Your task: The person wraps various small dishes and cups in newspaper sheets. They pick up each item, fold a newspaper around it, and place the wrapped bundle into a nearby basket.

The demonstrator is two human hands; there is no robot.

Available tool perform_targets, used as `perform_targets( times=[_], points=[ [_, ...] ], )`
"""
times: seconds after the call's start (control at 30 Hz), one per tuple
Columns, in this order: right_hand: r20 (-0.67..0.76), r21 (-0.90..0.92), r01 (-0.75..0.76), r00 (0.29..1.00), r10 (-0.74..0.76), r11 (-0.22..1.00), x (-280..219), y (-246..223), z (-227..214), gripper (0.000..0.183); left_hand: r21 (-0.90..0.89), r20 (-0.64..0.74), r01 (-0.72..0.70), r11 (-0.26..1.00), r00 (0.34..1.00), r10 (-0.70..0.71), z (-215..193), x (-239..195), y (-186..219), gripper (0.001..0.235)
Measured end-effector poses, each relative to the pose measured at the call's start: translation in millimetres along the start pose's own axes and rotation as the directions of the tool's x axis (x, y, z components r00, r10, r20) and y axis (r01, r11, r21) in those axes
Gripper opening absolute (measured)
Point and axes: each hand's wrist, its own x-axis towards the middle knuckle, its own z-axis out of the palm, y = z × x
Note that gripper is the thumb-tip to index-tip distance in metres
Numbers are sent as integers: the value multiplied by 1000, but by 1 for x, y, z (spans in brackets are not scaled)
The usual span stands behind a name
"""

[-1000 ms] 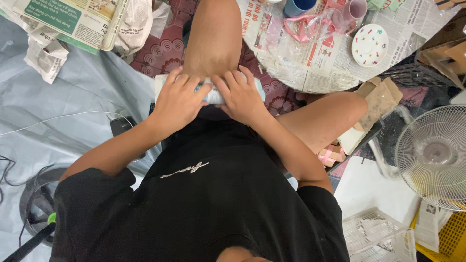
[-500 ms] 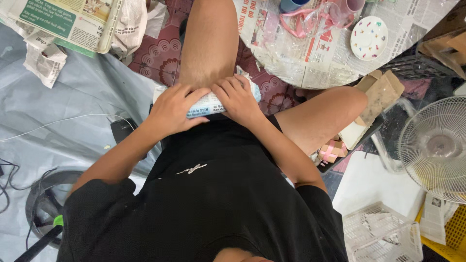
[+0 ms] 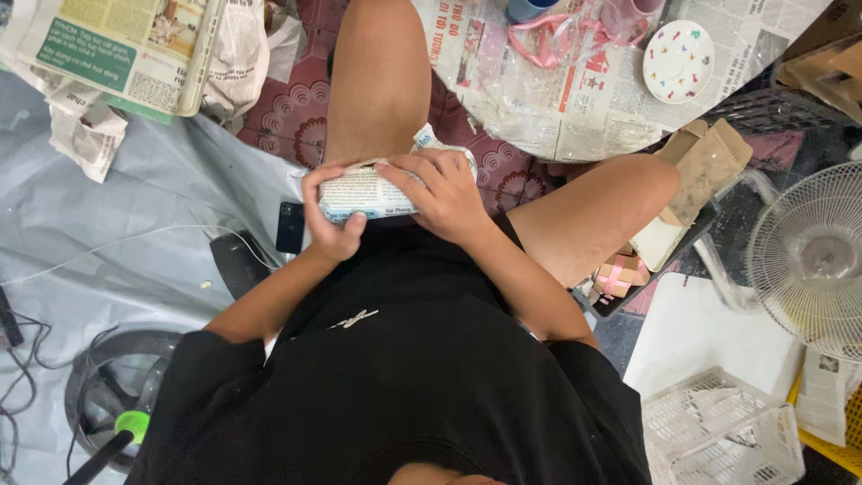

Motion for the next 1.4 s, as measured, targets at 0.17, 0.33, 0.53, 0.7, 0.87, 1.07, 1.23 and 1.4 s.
perform_targets(
  times=[0.17,0.33,0.53,0.7,0.87,1.07,1.23,1.4],
  points=[
    [-38,40,-93,995,94,995,14,-8,-44,68,-131,81,90,987,993,-80,19,41,-11,84],
    [-81,284,-80,991,107,955,2,35,-86,74,-350,172,193,917,975,-139,48,91,-26,82],
    [-246,387,-249,900,360,888,-44,69,-38,48,-445,266,334,831,935,-233,84,114,-55,75],
    [-332,449,-383,767,549,807,-81,78,-14,42,-402,258,501,766,865,-431,84,103,-65,65],
    [-456,542,-333,655,602,772,-89,80,25,35,-381,286,425,821,899,-332,86,102,-63,64],
    [-304,333,-362,833,463,871,-68,72,1,38,-332,236,363,871,926,-296,87,100,-68,62],
    [-163,179,-239,949,269,954,-62,74,-18,43,-323,211,454,831,890,-404,81,105,-66,55],
    [-197,435,-249,912,361,865,-86,95,8,32,-326,324,528,785,842,-431,77,105,-64,51]
  ],
)
